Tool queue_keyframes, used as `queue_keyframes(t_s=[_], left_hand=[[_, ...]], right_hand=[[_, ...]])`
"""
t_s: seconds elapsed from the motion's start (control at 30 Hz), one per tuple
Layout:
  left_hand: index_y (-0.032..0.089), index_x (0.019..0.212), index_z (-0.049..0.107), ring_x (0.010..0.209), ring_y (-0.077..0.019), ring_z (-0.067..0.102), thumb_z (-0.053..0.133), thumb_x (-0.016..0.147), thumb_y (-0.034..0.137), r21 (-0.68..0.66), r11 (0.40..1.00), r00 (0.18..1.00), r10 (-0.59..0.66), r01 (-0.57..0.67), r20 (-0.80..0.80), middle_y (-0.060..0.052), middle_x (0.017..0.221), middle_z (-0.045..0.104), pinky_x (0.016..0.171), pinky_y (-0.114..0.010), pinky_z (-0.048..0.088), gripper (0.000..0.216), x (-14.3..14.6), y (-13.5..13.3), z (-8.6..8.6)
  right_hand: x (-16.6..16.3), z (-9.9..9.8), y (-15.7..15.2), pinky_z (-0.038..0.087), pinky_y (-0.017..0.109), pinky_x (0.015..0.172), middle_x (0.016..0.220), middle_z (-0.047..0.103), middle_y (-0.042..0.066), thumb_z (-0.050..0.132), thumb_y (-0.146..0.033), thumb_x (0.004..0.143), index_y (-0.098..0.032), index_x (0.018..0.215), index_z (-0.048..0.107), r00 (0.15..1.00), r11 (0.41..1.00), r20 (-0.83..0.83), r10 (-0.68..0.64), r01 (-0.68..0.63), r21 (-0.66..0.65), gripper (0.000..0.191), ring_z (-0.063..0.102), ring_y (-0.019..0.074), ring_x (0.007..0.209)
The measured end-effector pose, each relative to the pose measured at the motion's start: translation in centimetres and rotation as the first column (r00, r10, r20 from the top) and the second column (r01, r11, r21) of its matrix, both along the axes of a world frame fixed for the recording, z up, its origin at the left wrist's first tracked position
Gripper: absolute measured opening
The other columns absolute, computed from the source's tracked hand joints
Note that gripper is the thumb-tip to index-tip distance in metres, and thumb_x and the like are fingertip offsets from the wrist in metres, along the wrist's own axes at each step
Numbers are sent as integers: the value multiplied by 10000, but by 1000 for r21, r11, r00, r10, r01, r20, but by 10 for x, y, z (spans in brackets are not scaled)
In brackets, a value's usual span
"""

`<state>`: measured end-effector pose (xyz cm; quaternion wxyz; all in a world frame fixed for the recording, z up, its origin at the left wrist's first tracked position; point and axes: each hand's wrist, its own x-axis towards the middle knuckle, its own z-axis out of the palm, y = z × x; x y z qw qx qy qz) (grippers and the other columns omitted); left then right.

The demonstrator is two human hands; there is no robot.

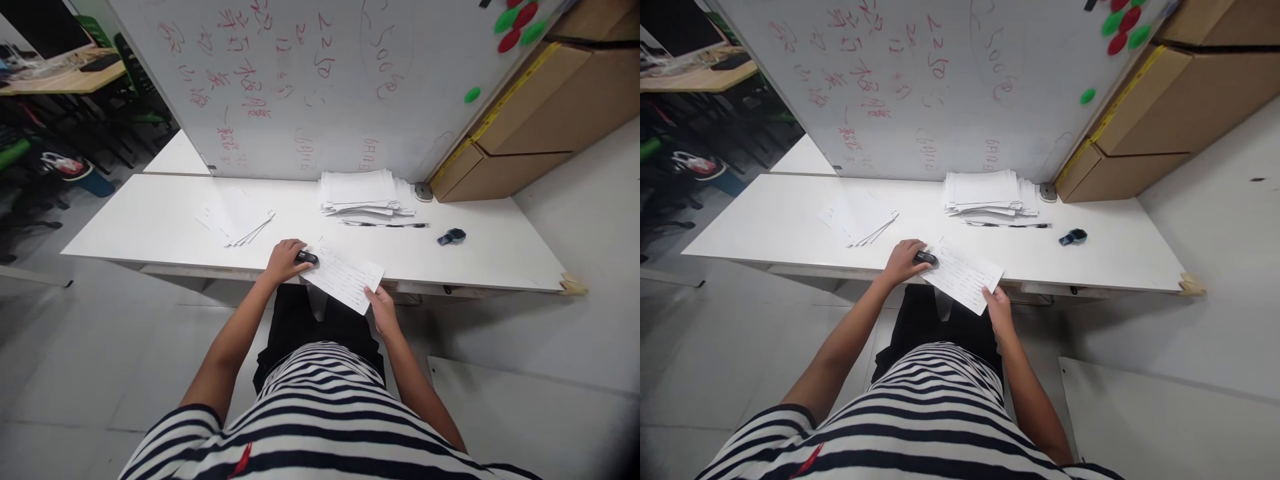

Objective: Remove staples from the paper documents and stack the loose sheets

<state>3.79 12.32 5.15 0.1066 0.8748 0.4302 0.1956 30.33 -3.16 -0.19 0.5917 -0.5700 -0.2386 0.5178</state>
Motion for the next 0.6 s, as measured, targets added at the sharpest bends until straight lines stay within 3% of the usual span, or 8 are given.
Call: queue_keyframes(t_s=[0.27,0.6], left_hand=[[201,1000,600,880,-239,509,580,785,631,-17,998,998,63,-63,-28,-79,936,586,761,-354,393,481,4,7,-4],[207,929,590,835,-222,508,633,772,588,-76,988,987,142,-136,72,-62,889,587,708,-339,389,415,9,11,-3]], right_hand=[[0,4,4,470,512,984,1078,723,77,774,-482,668,-195,1038,700,998,1000,54,-13,14,-13,474,666,296,1010],[20,15,-5,477,499,985,1151,696,79,751,-452,712,-200,1072,683,994,998,92,-61,58,36,445,643,290,1074]])
